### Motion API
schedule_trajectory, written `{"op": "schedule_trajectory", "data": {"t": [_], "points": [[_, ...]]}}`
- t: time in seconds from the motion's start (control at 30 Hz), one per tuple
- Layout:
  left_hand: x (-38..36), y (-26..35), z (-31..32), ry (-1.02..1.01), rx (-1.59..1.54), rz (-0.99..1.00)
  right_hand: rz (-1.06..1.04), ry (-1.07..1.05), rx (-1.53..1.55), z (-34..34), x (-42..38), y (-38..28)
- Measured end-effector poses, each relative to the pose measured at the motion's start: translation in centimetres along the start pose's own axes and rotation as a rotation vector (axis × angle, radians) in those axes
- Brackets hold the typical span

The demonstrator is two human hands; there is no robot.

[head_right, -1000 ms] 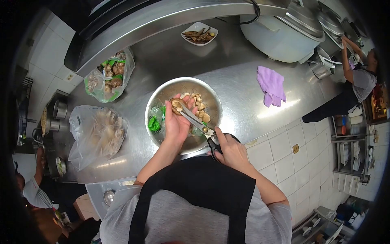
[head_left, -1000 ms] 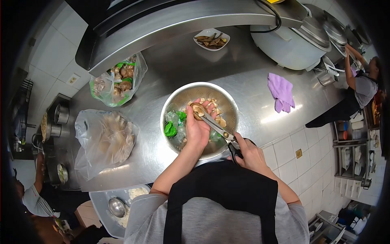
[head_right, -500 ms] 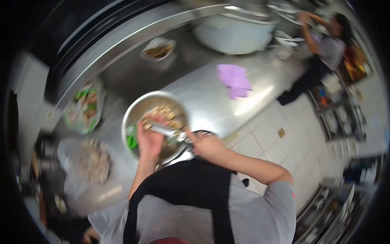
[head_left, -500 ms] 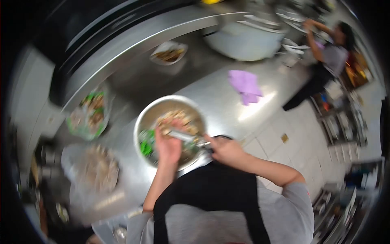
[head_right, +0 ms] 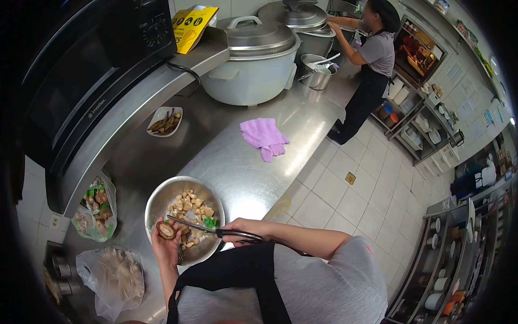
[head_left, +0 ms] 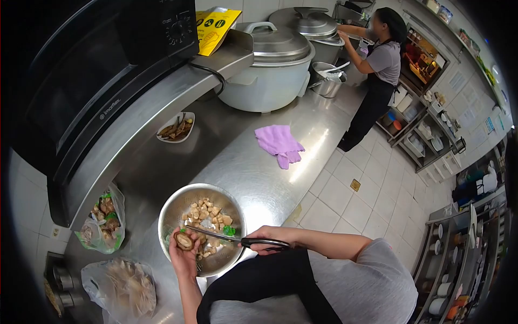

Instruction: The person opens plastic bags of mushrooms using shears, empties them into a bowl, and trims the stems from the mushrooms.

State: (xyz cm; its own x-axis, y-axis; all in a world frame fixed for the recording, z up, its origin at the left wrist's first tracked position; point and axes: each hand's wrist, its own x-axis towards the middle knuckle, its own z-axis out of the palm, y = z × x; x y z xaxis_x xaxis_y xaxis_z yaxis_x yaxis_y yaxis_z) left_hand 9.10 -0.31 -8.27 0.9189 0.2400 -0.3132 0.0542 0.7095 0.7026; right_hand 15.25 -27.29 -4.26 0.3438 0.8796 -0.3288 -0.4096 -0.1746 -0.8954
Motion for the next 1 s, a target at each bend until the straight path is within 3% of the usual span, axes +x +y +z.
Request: {"op": "schedule_trajectory", "data": {"t": [0.1, 0.3, 0.43, 0.57, 0.73, 0.83, 0.9, 0.93, 1.0], "points": [[0.4, 0.8, 0.9, -0.045, 0.002, 0.004, 0.103, 0.066, -0.005, -0.6, -0.4, -0.4], [1.9, 0.3, 2.3, -0.002, 0.055, 0.176, 0.191, -0.022, -0.018, -1.9, 0.0, 1.0], [2.2, 0.0, 4.2, 0.008, 0.039, 0.261, 0.160, -0.064, -0.080, -2.1, 0.3, 0.4], [2.7, -0.3, 4.7, 0.179, 0.003, 0.286, 0.127, -0.086, -0.094, -2.3, 0.5, 0.1], [2.9, -0.4, 3.7, 0.191, 0.320, 0.258, 0.098, -0.087, -0.141, -2.6, 1.0, -0.9], [3.3, -0.7, 4.6, 0.223, 0.179, 0.335, 0.133, 0.013, -0.013, -1.9, 0.3, -1.3], [3.3, 0.2, 6.0, 0.209, 0.049, 0.280, 0.081, 0.053, -0.230, -2.6, 0.0, 0.3], [1.7, 0.8, 5.1, 0.218, 0.087, 0.333, -0.099, 0.050, -0.329, -2.6, -0.5, 0.1], [2.6, 0.1, 6.4, 0.118, 0.147, 0.390, -0.027, 0.029, -0.252, -2.5, -1.0, -0.5]]}}
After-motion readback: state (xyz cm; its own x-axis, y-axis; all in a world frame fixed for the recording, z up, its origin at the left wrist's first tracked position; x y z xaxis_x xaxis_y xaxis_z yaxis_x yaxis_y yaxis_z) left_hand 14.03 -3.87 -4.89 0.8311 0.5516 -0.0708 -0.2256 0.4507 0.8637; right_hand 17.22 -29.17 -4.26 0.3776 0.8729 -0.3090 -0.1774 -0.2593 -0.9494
